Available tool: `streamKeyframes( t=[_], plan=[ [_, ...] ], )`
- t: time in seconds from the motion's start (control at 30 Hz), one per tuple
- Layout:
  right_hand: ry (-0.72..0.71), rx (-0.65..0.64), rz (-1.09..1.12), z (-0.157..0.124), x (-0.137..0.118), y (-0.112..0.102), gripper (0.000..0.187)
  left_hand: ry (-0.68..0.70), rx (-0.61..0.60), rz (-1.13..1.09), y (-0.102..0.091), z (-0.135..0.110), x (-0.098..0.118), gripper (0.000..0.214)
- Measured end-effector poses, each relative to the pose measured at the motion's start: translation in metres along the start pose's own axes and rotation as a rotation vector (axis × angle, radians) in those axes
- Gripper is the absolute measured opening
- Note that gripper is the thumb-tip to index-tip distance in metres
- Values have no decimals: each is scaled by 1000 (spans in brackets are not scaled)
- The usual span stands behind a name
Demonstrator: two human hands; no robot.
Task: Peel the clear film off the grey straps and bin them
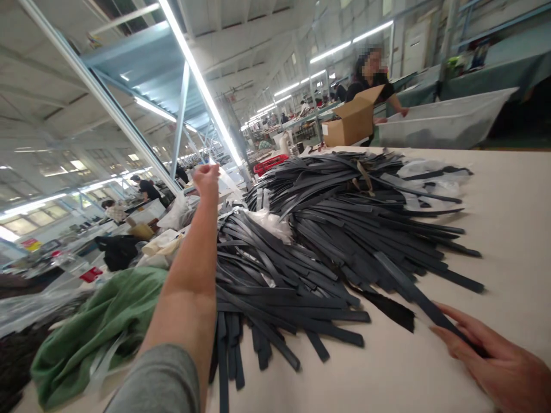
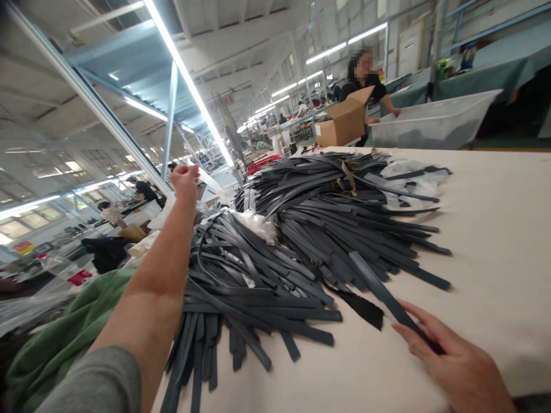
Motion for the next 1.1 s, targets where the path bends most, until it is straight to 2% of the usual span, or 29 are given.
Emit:
streamKeyframes(
  t=[0.07,0.13,0.2,0.23,0.3,0.37,0.47,0.57,0.63,0.7,0.8,0.93,1.0,1.03,1.1],
  plan=[
    [70,-81,103,-4,-11,-1,36,0,186,-45,-78,19,19,11],
    [89,-159,230,-6,-22,-4,29,18,291,-89,-149,10,36,20],
    [97,-225,378,-7,-27,-8,24,58,305,-142,-204,-28,50,27],
    [124,-267,470,-9,-27,-7,24,79,281,-157,-224,-57,56,28],
    [206,-418,659,-24,-28,6,26,83,211,-170,-250,-130,62,30],
    [270,-661,774,-60,-37,35,30,101,87,-185,-256,-210,71,26],
    [255,-1031,699,-146,-63,89,37,92,-62,-193,-249,-315,88,17],
    [187,-1242,557,-226,-87,134,44,120,-152,-156,-241,-381,111,12],
    [175,-1328,529,-261,-102,153,49,133,-247,-143,-231,-406,124,9],
    [165,-1381,529,-279,-116,163,52,142,-353,-159,-220,-422,132,7],
    [80,-1353,484,-286,-134,166,52,181,-476,-229,-207,-437,144,11],
    [-10,-1228,431,-281,-147,166,37,190,-600,-295,-196,-457,156,15],
    [-28,-1173,428,-274,-148,163,30,131,-597,-314,-198,-467,158,8],
    [-55,-1138,414,-270,-148,160,27,68,-554,-326,-203,-471,156,5],
    [-138,-1053,358,-261,-150,150,25,-143,-426,-380,-215,-479,144,13]
  ],
)
Point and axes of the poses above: each hand's wrist, its own z-axis towards the middle knuckle, its own y-axis out of the palm, x = y × z, the point moved 9 cm from there along z, towards the middle knuckle, and after that the axes turned 11 degrees about y, right-handed, at the moved point
